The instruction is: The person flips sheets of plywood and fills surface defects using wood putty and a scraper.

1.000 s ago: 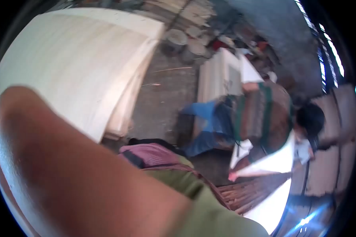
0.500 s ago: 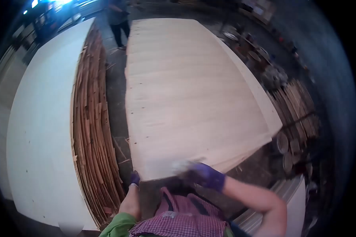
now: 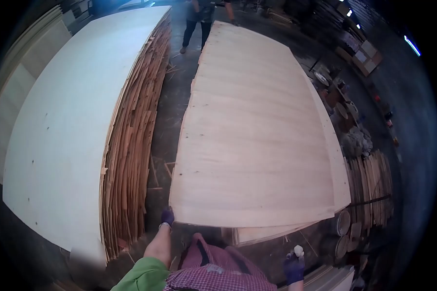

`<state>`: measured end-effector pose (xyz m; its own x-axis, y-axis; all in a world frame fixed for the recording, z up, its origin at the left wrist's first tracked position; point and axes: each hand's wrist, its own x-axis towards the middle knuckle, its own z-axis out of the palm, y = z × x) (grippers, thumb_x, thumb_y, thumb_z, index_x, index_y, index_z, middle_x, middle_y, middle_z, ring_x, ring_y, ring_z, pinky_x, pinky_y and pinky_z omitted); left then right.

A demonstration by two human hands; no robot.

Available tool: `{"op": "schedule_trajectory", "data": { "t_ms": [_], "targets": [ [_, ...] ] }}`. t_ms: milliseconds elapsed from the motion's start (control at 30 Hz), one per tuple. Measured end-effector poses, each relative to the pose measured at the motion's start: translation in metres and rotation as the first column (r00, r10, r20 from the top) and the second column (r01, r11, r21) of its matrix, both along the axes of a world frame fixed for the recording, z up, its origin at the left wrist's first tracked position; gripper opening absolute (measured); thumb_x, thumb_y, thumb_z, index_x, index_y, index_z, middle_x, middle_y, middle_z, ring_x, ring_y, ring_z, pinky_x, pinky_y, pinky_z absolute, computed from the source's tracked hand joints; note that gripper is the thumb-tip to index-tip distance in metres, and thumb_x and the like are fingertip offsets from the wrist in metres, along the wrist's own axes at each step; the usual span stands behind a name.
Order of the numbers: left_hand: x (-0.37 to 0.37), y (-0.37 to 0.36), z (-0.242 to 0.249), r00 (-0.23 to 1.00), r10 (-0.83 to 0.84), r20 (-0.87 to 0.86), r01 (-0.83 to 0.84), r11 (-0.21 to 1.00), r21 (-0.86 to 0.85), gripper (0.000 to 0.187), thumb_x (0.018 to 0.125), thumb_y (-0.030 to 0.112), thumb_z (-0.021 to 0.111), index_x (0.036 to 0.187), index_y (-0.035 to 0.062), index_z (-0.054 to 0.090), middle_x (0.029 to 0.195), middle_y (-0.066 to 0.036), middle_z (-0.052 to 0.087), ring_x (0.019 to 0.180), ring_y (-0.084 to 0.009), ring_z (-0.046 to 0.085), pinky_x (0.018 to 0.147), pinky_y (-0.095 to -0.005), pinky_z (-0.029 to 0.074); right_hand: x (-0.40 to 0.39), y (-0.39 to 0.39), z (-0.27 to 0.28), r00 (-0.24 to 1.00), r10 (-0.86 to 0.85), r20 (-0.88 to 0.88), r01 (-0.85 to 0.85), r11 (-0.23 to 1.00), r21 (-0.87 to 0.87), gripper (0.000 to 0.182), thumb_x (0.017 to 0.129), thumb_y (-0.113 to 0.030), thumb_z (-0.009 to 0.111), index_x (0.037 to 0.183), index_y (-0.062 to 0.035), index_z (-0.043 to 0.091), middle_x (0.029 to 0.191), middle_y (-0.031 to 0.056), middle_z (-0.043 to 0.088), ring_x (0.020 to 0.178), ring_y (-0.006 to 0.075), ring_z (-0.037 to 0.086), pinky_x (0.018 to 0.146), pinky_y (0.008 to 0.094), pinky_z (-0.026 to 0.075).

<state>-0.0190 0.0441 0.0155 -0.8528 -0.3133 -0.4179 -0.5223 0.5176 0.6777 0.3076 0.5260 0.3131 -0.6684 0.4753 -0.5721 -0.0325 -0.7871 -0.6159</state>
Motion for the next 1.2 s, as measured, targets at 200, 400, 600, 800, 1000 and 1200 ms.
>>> {"op": "schedule_trajectory", "data": {
  "t_ms": [200,400,600,800,1000,1200],
  "targets": [
    [0.031,0.008,-0.006,0.999,-0.032,0.001,0.032,0.998,-0.056,0.042,0.095,0.035,0.045,0.099,-0.0037,0.059,0.099,-0.033,0.060,0.096,-0.0496,0.056,0.080,-0.0527,0.045,0.028,0.048,-0.028,0.994,0.005,0.112,0.000,0.999,-0.046,0.040,0.093,-0.051,0.048,0.098,-0.0151,0.064,0.088,-0.0002,0.066,0.083,0.0188,0.059,0.072,0.0339,0.048],
    [0.117,0.014,-0.020,0.978,-0.209,-0.001,0.209,0.976,-0.061,0.029,0.094,0.022,0.042,0.088,-0.0016,0.058,0.090,-0.029,0.060,0.084,-0.0462,0.058,0.070,-0.0520,0.046,0.003,0.140,-0.122,0.988,-0.032,0.152,0.035,0.999,-0.020,0.041,0.097,-0.052,0.040,0.103,-0.0172,0.062,0.092,0.0020,0.065,0.080,0.0174,0.057,0.063,0.0297,0.049],
    [0.201,0.065,0.125,0.990,0.004,0.138,0.024,0.980,-0.198,0.029,0.095,0.020,0.038,0.089,-0.0014,0.057,0.087,-0.027,0.059,0.080,-0.0384,0.059,0.069,-0.0460,0.044,-0.060,0.268,-0.229,0.997,0.038,0.067,-0.036,0.999,-0.033,0.046,0.095,-0.049,0.044,0.123,-0.0141,0.055,0.117,0.0080,0.061,0.106,0.0217,0.055,0.089,0.0382,0.046],
    [0.216,0.098,0.277,0.998,-0.017,-0.059,0.006,0.983,-0.185,0.028,0.098,0.023,0.044,0.095,-0.0032,0.053,0.080,-0.024,0.058,0.072,-0.0346,0.057,0.064,-0.0431,0.044,-0.068,0.320,-0.227,0.998,-0.025,0.050,0.023,0.999,0.040,0.063,0.092,-0.054,0.045,0.137,-0.0099,0.044,0.138,0.0123,0.048,0.125,0.0299,0.047,0.104,0.0454,0.039],
    [0.202,0.113,0.339,0.978,0.060,-0.199,-0.102,0.973,-0.208,0.023,0.097,0.022,0.046,0.097,0.0000,0.053,0.086,-0.029,0.057,0.086,-0.0489,0.054,0.066,-0.0485,0.043,-0.103,0.292,-0.126,0.786,0.502,-0.360,-0.572,0.812,-0.116,0.067,0.092,-0.054,0.049,0.138,-0.0055,0.042,0.138,0.0115,0.048,0.123,0.0305,0.048,0.104,0.0456,0.038],
    [0.191,0.031,0.313,0.956,0.154,-0.250,-0.247,0.881,-0.403,0.025,0.093,0.028,0.049,0.099,0.0047,0.056,0.084,-0.026,0.063,0.080,-0.0478,0.059,0.066,-0.0527,0.047,-0.094,0.229,-0.117,0.872,0.426,0.241,-0.359,0.892,-0.274,0.061,0.086,-0.046,0.063,0.132,-0.0078,0.050,0.126,0.0094,0.058,0.108,0.0288,0.054,0.091,0.0349,0.046]
  ]
}}
